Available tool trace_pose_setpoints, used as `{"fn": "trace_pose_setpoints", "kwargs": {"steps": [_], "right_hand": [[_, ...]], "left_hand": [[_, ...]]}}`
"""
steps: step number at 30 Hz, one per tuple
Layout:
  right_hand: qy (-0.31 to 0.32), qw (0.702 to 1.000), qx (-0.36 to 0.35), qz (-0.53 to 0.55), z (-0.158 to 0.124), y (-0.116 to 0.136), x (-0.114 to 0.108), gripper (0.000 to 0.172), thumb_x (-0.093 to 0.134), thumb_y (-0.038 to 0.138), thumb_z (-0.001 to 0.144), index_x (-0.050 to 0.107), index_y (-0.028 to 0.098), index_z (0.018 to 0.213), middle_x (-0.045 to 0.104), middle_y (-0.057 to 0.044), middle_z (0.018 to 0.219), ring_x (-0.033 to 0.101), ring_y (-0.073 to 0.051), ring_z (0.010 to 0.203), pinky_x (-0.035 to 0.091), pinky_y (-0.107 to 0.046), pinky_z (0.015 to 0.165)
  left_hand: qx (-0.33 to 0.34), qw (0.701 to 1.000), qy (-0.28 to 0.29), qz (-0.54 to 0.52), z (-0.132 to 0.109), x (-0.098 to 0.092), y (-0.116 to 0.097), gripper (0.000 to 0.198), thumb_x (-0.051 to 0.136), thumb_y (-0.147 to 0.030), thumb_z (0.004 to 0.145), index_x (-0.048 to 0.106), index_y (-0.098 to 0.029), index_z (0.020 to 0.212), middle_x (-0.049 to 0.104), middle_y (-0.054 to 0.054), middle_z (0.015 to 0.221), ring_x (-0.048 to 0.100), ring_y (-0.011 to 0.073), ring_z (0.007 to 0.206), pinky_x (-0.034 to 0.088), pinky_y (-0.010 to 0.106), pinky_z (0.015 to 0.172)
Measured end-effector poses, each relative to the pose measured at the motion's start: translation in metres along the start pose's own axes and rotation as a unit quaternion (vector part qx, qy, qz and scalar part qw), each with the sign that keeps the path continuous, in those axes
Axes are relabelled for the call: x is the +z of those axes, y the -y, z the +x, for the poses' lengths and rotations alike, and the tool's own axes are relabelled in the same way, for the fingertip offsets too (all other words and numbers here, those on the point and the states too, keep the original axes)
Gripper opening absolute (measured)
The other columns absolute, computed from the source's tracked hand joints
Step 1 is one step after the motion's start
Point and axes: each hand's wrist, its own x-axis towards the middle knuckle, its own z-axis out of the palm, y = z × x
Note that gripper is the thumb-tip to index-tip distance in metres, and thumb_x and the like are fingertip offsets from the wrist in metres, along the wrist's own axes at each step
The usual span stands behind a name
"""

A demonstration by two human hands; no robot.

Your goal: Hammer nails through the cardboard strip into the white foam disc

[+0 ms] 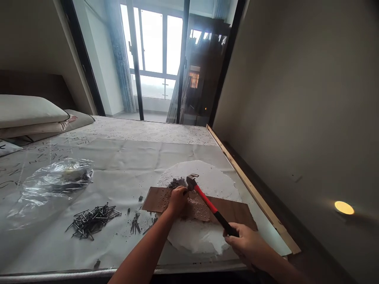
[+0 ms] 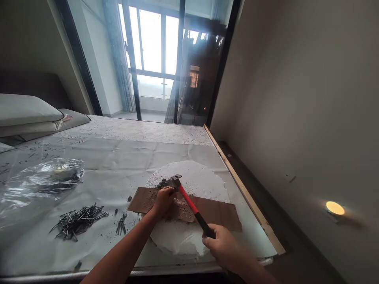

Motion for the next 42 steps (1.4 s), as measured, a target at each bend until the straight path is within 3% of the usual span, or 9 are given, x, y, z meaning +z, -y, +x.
{"fn": "trace_pose_setpoints", "kwargs": {"steps": [6, 11, 18, 23, 28, 35, 40, 42], "right_hand": [[-0.017, 0.997, -0.065, 0.031, -0.006, 0.005, -0.004, 0.015, 0.049, 0.033, 0.077, 0.046, 0.02, 0.082, 0.03, 0.013, 0.04, 0.024, -0.004, 0.027, 0.023, -0.018, 0.032], [-0.012, 1.0, -0.002, 0.02, 0.003, -0.003, 0.004, 0.014, 0.049, 0.032, 0.072, 0.042, 0.021, 0.071, 0.026, 0.014, 0.036, 0.021, -0.005, 0.026, 0.017, -0.019, 0.03], [-0.021, 0.997, -0.065, 0.029, -0.004, 0.007, -0.006, 0.012, 0.05, 0.031, 0.075, 0.047, 0.02, 0.078, 0.031, 0.012, 0.045, 0.025, -0.005, 0.033, 0.024, -0.019, 0.035], [-0.01, 1.0, -0.008, 0.013, 0.007, 0.001, 0.002, 0.008, 0.049, 0.023, 0.067, 0.041, 0.021, 0.066, 0.029, 0.011, 0.042, 0.024, -0.005, 0.034, 0.02, -0.019, 0.034], [-0.026, 0.996, -0.074, 0.053, 0.002, 0.009, -0.003, 0.014, 0.05, 0.031, 0.071, 0.045, 0.02, 0.077, 0.028, 0.012, 0.043, 0.021, -0.005, 0.033, 0.024, -0.019, 0.033], [-0.004, 1.0, 0.015, 0.009, 0.01, -0.005, 0.005, 0.009, 0.048, 0.025, 0.069, 0.041, 0.021, 0.069, 0.026, 0.012, 0.04, 0.022, -0.005, 0.03, 0.021, -0.019, 0.034], [-0.036, 0.996, -0.07, 0.031, 0.007, -0.006, -0.001, 0.008, 0.048, 0.027, 0.072, 0.043, 0.021, 0.073, 0.03, 0.011, 0.045, 0.023, -0.004, 0.033, 0.023, -0.019, 0.035], [-0.03, 0.998, -0.053, 0.035, 0.008, -0.009, 0.0, 0.007, 0.047, 0.025, 0.071, 0.041, 0.021, 0.072, 0.028, 0.012, 0.045, 0.022, -0.005, 0.034, 0.022, -0.018, 0.033]], "left_hand": [[0.007, 1.0, 0.011, 0.005, 0.001, -0.002, -0.002, 0.017, 0.051, -0.012, 0.071, 0.066, -0.016, 0.063, 0.064, 0.004, 0.069, 0.057, 0.0143, 0.067, 0.041, 0.024, 0.066], [0.002, 1.0, 0.013, 0.008, 0.001, 0.0, -0.002, 0.018, 0.051, -0.01, 0.071, 0.067, -0.016, 0.065, 0.066, 0.004, 0.07, 0.057, 0.0145, 0.067, 0.041, 0.024, 0.066], [0.011, 1.0, 0.021, 0.004, 0.002, -0.001, 0.0, 0.018, 0.051, -0.014, 0.072, 0.067, -0.016, 0.064, 0.066, 0.005, 0.07, 0.058, 0.015, 0.066, 0.042, 0.025, 0.063], [0.001, 1.0, 0.016, 0.01, 0.002, -0.001, 0.0, 0.017, 0.051, -0.015, 0.071, 0.067, -0.016, 0.067, 0.066, 0.005, 0.07, 0.058, 0.0155, 0.067, 0.043, 0.025, 0.063], [0.004, 0.999, 0.024, 0.023, 0.003, -0.002, -0.002, 0.015, 0.052, -0.014, 0.071, 0.067, -0.016, 0.07, 0.067, 0.005, 0.074, 0.059, 0.0155, 0.07, 0.043, 0.025, 0.067], [0.019, 0.998, 0.04, 0.041, 0.002, -0.001, -0.001, 0.018, 0.05, -0.01, 0.071, 0.065, -0.015, 0.064, 0.065, 0.005, 0.073, 0.056, 0.0143, 0.067, 0.041, 0.025, 0.065], [0.018, 0.998, 0.039, 0.042, 0.004, -0.001, 0.0, 0.013, 0.052, -0.01, 0.068, 0.063, -0.016, 0.064, 0.063, 0.005, 0.072, 0.055, 0.0149, 0.068, 0.042, 0.027, 0.068], [0.005, 1.0, 0.025, 0.014, 0.006, -0.005, -0.001, 0.012, 0.052, -0.009, 0.064, 0.061, -0.016, 0.068, 0.062, 0.003, 0.072, 0.055, 0.0146, 0.069, 0.042, 0.026, 0.067]]}}
